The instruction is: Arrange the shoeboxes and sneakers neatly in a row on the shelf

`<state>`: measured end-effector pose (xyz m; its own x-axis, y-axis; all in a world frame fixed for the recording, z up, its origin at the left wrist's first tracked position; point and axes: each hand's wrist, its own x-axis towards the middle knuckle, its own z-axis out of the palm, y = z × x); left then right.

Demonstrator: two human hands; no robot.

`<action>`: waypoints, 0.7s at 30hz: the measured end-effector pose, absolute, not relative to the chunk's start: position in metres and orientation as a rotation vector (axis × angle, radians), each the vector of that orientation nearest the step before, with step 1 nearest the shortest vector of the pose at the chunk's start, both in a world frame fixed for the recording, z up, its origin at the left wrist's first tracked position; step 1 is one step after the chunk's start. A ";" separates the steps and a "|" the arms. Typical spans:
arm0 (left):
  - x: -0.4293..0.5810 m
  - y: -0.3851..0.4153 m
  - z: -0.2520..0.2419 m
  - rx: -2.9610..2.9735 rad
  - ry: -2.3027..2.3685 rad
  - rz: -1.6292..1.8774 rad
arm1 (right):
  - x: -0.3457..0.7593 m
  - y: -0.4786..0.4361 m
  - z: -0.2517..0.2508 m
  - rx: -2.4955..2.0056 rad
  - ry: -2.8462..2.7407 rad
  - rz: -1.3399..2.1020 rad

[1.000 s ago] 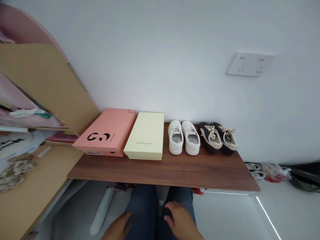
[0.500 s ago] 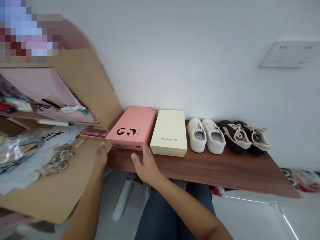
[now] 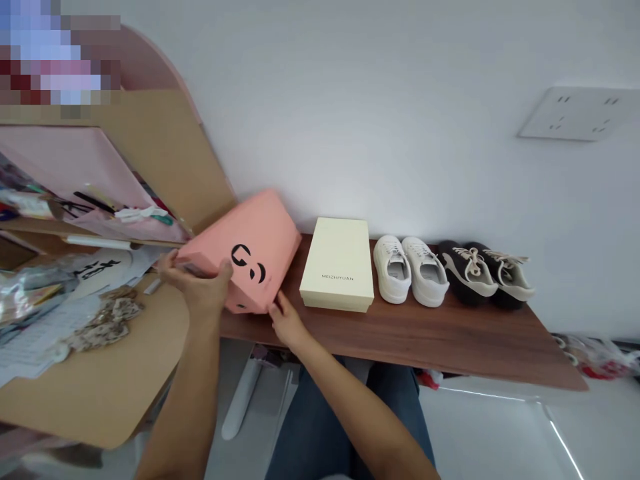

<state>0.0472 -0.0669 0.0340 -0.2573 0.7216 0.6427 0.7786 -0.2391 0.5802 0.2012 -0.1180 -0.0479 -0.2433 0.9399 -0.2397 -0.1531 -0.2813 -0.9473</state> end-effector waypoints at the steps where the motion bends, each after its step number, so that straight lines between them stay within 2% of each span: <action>1: 0.050 -0.069 0.038 -1.860 -1.763 -1.450 | 0.209 -0.130 -0.051 -1.154 -1.136 1.719; 3: 0.052 -0.072 0.038 -1.912 -1.551 -1.285 | 0.230 -0.158 -0.057 -1.141 -1.256 1.831; 6: 0.046 -0.070 0.013 -2.336 -1.355 -0.912 | 0.268 -0.205 -0.064 -1.064 -1.311 1.930; 9: 0.036 -0.067 -0.021 -2.714 -1.244 -0.573 | 0.302 -0.243 -0.072 -1.182 -1.234 1.977; 11: 0.029 -0.064 -0.036 -2.830 -1.212 -0.466 | 0.321 -0.259 -0.077 -1.285 -1.175 1.967; 16: 0.035 -0.062 -0.034 -2.897 -1.124 -0.623 | 0.366 -0.259 -0.065 -1.348 -1.145 1.768; 19: 0.076 -0.075 -0.026 -2.863 -1.167 -0.912 | 0.389 -0.222 -0.044 -1.381 -1.099 1.338; 21: 0.119 -0.089 -0.030 -2.772 -1.405 -1.224 | 0.396 -0.185 -0.034 -1.471 -1.069 0.955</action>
